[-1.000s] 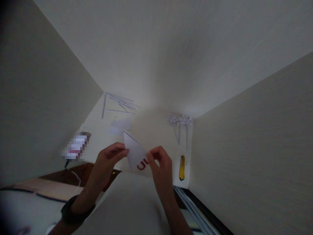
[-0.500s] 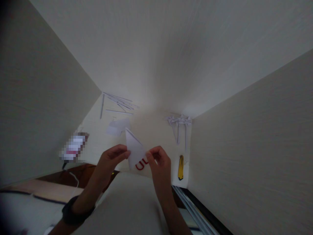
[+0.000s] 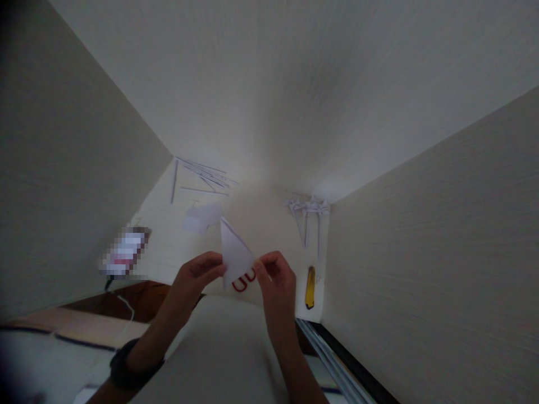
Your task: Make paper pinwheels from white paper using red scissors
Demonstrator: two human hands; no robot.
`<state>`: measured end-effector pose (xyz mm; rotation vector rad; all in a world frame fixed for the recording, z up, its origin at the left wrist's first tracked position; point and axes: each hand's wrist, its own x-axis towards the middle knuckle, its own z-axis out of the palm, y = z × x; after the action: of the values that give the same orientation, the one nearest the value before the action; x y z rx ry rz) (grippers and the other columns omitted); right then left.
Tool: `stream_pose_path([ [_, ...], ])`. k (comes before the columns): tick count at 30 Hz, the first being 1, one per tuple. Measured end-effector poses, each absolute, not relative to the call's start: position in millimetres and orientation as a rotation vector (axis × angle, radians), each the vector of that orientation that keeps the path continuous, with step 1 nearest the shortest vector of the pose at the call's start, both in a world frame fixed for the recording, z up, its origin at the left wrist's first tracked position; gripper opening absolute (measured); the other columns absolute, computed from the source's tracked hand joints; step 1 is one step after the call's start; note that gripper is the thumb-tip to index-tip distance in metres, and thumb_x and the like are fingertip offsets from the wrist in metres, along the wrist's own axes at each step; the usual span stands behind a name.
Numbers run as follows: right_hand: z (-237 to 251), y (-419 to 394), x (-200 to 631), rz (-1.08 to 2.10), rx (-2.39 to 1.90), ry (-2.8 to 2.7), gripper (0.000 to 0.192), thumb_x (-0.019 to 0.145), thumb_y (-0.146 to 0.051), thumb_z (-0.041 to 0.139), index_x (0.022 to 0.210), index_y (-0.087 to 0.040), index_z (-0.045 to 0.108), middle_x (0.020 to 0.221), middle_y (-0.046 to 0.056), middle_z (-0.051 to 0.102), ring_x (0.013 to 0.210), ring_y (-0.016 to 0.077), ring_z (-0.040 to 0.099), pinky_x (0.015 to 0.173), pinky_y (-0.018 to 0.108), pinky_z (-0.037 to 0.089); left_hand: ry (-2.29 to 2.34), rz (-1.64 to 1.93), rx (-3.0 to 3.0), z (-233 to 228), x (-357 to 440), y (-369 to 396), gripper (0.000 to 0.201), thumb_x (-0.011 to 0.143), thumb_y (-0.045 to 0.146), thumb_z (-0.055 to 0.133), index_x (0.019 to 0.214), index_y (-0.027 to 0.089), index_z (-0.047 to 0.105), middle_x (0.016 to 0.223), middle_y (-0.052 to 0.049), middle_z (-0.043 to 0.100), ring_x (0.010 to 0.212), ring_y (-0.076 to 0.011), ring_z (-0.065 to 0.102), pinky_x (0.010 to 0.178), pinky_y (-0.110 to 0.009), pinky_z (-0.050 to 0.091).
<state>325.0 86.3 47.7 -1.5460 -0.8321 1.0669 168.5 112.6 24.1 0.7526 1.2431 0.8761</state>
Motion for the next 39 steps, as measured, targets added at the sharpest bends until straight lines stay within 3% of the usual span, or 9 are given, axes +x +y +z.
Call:
stream_pose_path([
  [6, 47, 86, 322, 1.069, -1.542, -0.829, 0.017, 0.076, -0.028, 0.064, 0.064, -0.020, 0.055, 0.056, -0.006, 0.045, 0.053, 0.0116, 0.043, 0.052, 0.024, 0.038, 1.239, 0.906, 0.719, 23, 169, 112, 0.015, 0.063, 0.024, 0.077, 0.059, 0.019, 0.064, 0.057, 0.003, 0.064, 0.055, -0.0123, 0.059, 0.055, -0.023, 0.048],
  [13, 48, 87, 319, 1.075, -1.512, -0.817, 0.017, 0.080, -0.026, 0.064, 0.066, -0.020, 0.055, 0.058, -0.006, 0.045, 0.056, 0.0113, 0.043, 0.055, 0.024, 0.037, 1.218, 0.885, 0.699, 23, 166, 115, 0.008, 0.065, 0.023, 0.075, 0.065, 0.019, 0.068, 0.062, 0.000, 0.070, 0.060, -0.0157, 0.065, 0.060, -0.026, 0.052],
  [20, 47, 89, 320, 1.071, -1.505, -0.799, 0.016, 0.080, -0.025, 0.063, 0.067, -0.020, 0.055, 0.059, -0.006, 0.046, 0.056, 0.0111, 0.043, 0.055, 0.023, 0.037, 1.201, 0.841, 0.720, 20, 162, 112, 0.014, 0.067, 0.025, 0.074, 0.058, 0.019, 0.065, 0.056, 0.001, 0.064, 0.056, -0.0137, 0.059, 0.058, -0.024, 0.048],
  [39, 41, 87, 316, 1.075, -1.449, -0.775, 0.017, 0.081, -0.025, 0.064, 0.067, -0.020, 0.056, 0.058, -0.007, 0.045, 0.056, 0.0096, 0.041, 0.055, 0.022, 0.034, 1.228, 0.829, 0.720, 18, 158, 105, 0.011, 0.062, 0.025, 0.075, 0.065, 0.018, 0.067, 0.063, 0.002, 0.066, 0.064, -0.0145, 0.061, 0.066, -0.026, 0.048],
])
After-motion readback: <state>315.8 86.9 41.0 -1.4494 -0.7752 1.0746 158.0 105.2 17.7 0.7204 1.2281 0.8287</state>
